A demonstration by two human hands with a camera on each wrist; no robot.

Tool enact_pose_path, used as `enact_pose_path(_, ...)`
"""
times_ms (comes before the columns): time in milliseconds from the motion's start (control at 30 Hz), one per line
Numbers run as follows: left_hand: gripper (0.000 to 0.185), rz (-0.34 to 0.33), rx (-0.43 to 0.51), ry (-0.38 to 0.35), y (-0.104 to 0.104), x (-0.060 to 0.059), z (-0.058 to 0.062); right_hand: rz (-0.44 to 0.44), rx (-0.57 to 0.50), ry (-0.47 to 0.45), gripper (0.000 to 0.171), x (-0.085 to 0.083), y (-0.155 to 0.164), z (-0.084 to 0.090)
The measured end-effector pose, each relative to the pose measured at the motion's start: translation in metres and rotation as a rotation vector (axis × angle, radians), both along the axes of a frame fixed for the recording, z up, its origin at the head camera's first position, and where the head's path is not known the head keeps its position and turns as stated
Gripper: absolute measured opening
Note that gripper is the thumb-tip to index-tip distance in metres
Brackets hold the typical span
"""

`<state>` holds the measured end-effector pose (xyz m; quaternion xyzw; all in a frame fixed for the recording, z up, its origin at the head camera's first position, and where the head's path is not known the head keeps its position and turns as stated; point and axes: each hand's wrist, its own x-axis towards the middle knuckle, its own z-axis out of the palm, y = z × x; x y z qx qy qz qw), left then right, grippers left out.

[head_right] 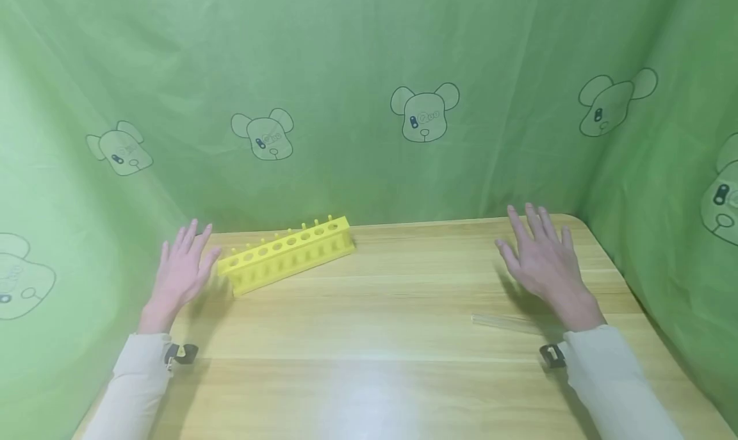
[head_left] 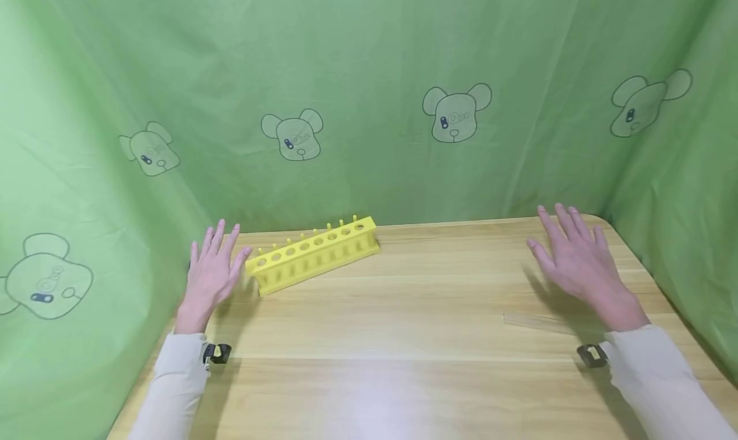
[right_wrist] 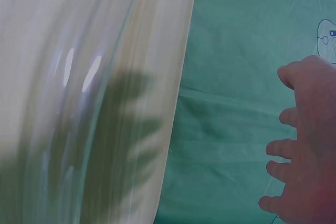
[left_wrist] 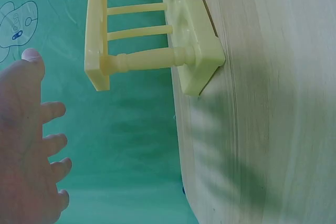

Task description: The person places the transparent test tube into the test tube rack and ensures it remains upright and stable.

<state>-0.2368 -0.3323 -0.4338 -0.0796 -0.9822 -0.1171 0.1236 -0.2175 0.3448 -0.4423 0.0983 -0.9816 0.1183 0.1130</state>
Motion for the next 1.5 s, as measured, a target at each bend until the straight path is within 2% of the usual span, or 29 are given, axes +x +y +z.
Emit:
enact_pose_path(400, 0.069, -0.021, 0.028, 0.004, 0.004, -0.005, 0.004, 0.010, -0.045, 0.026, 0.070, 0.001, -0.005, 0.004)
enact_pose_path(633, 0.070, -0.017, 0.076, 0.009, 0.008, 0.001, 0.009, 0.036, -0.089, 0.051, 0.069, 0.001, -0.015, 0.005)
enact_pose_path(833, 0.065, -0.017, 0.177, 0.036, 0.015, 0.008, 0.013, 0.053, -0.116, 0.065, 0.068, 0.000, -0.023, 0.009)
enact_pose_path(1133, 0.054, -0.091, 0.320, 0.129, 0.023, 0.008, 0.002, 0.076, -0.151, 0.090, 0.067, 0.002, -0.033, 0.010)
enact_pose_path(1267, 0.049, -0.093, 0.394, 0.116, 0.026, 0.010, -0.004, 0.090, -0.176, 0.097, 0.067, 0.002, -0.042, 0.012)
enact_pose_path(1500, 0.051, -0.099, 0.403, 0.068, 0.031, 0.016, -0.012, 0.101, -0.208, 0.095, 0.067, 0.005, -0.055, 0.012)
